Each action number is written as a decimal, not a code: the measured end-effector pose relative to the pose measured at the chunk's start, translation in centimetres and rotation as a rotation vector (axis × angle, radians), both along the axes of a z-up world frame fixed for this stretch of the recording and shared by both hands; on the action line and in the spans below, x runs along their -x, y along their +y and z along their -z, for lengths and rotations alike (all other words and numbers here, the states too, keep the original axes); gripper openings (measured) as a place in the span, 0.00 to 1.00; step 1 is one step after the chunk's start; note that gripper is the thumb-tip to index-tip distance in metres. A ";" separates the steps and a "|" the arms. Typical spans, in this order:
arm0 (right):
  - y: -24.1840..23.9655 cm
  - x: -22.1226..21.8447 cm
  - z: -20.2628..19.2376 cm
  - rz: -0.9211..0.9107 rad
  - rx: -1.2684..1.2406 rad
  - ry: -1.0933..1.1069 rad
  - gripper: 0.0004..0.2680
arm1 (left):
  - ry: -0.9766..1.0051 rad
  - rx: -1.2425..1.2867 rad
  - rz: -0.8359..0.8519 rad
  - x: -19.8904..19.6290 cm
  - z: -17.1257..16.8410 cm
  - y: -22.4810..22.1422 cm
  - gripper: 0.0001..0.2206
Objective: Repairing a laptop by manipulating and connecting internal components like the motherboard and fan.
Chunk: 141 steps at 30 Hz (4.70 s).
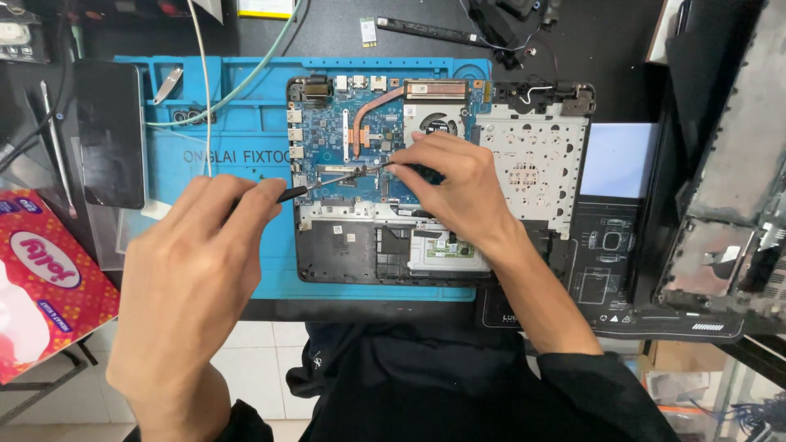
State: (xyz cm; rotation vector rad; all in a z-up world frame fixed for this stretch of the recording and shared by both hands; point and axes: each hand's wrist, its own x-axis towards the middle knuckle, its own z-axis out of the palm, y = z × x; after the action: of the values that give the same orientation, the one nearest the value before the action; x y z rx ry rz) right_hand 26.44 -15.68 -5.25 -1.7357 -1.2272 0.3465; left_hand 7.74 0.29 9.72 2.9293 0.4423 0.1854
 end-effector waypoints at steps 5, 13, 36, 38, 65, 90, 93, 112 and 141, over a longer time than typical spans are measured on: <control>0.2 0.0 -0.4 0.020 0.003 0.003 0.07 | 0.067 -0.092 0.000 -0.1 -0.6 -0.5 0.08; 0.2 0.0 0.0 0.067 0.025 -0.169 0.12 | -0.049 -0.236 0.032 -1.7 -0.4 -0.4 0.08; 0.1 -0.1 0.5 0.024 0.090 -0.238 0.12 | -0.032 -0.253 0.084 -2.9 0.0 -0.8 0.14; 0.1 -0.1 0.5 0.028 0.091 -0.238 0.12 | -0.037 -0.249 0.086 -3.1 -0.1 -0.9 0.14; 0.2 0.0 0.4 0.037 0.118 -0.244 0.14 | 0.196 -0.533 0.351 -7.3 -1.0 -1.7 0.07; 0.3 0.0 0.0 0.025 0.124 -0.250 0.13 | 0.150 -0.480 0.297 -6.9 -0.8 -1.4 0.09; 0.3 -0.1 0.0 0.028 0.127 -0.258 0.13 | 0.150 -0.460 0.302 -7.0 -0.9 -1.2 0.08; 0.5 -0.1 -0.2 0.031 0.148 -0.273 0.14 | 0.200 -0.415 0.408 -8.2 -1.4 -0.1 0.13; 0.4 -0.2 0.2 0.034 0.123 -0.248 0.15 | 0.276 -0.481 0.359 -9.7 -1.1 -2.1 0.07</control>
State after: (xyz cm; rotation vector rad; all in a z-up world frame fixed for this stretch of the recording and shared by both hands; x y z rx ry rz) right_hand 26.64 -15.29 -5.45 -1.9471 -1.3747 0.1931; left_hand 17.41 -1.79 10.80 3.4547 -0.1252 -0.1913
